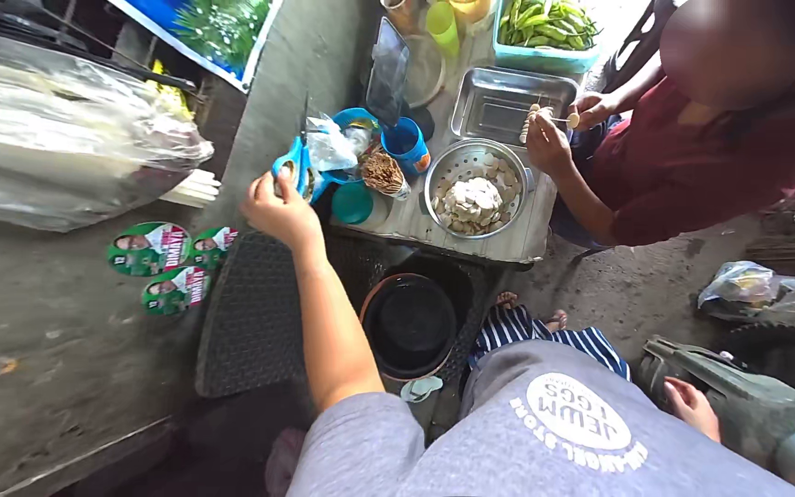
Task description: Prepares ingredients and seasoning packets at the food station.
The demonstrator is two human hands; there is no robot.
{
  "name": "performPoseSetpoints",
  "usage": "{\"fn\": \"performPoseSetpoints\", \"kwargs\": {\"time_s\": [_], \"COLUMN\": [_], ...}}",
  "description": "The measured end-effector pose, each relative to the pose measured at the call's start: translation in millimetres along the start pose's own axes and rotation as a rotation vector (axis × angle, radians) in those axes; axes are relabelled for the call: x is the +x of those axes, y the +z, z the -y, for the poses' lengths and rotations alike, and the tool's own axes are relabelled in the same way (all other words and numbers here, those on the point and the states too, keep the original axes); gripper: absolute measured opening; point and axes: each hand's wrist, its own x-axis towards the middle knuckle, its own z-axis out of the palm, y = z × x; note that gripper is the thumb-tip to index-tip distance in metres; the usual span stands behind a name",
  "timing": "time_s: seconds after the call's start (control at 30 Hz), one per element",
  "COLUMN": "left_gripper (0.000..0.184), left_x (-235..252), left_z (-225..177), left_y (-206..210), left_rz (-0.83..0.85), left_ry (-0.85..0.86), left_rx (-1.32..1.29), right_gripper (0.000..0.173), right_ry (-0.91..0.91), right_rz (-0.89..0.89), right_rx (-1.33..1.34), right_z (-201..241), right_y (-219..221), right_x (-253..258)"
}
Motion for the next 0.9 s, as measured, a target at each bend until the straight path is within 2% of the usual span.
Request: {"fn": "performPoseSetpoints", "kwargs": {"time_s": [0.07,0.13,0.23,0.37,0.47,0.63,0.73,0.8,0.9], "left_gripper": [0.045,0.040,0.023,0.025,0.020,0.017,0.013,0.014,0.015], "left_x": [-29.1,-63.1,-118.4,-178.4,-238.6,-368.8,-445.9,-484.4,-516.1], "left_z": [-8.2,-26.6,-93.9,-195.9,-287.5,-459.4,-530.9,-566.5,-611.5], "left_y": [-27.0,-53.2,-86.8,-91.7,-65.1,-0.2,39.4,59.2,96.6], "left_rz": [-0.092,-0.084,-0.099,-0.077,0.103,0.692,0.923,1.040,1.027], "left_ry": [0.033,0.039,0.017,0.135,0.251,0.530,0.509,0.484,0.580], "left_rx": [-0.263,-0.649,-1.044,-1.293,-1.417,-1.432,-1.421,-1.369,-1.316], "right_gripper": [0.031,0.032,0.032,0.031,0.029,0.023,0.026,0.030,0.026], "right_ry": [-0.134,-0.252,-0.371,-0.549,-0.648,-0.860,-0.909,-0.865,-0.760], "right_rz": [-0.011,-0.014,-0.045,-0.111,-0.187,-0.269,-0.277,-0.239,-0.153], "right_rx": [0.012,0.008,0.056,0.211,0.386,0.623,0.697,0.749,0.906], "right_z": [1.3,-1.2,9.2,30.1,30.1,30.4,33.5,34.7,41.0], "right_y": [-3.5,-10.6,-31.7,-84.0,-140.6,-258.0,-314.5,-335.3,-355.4], "right_x": [18.6,38.0,61.2,85.7,107.2,128.0,145.8,169.6,217.2]}}
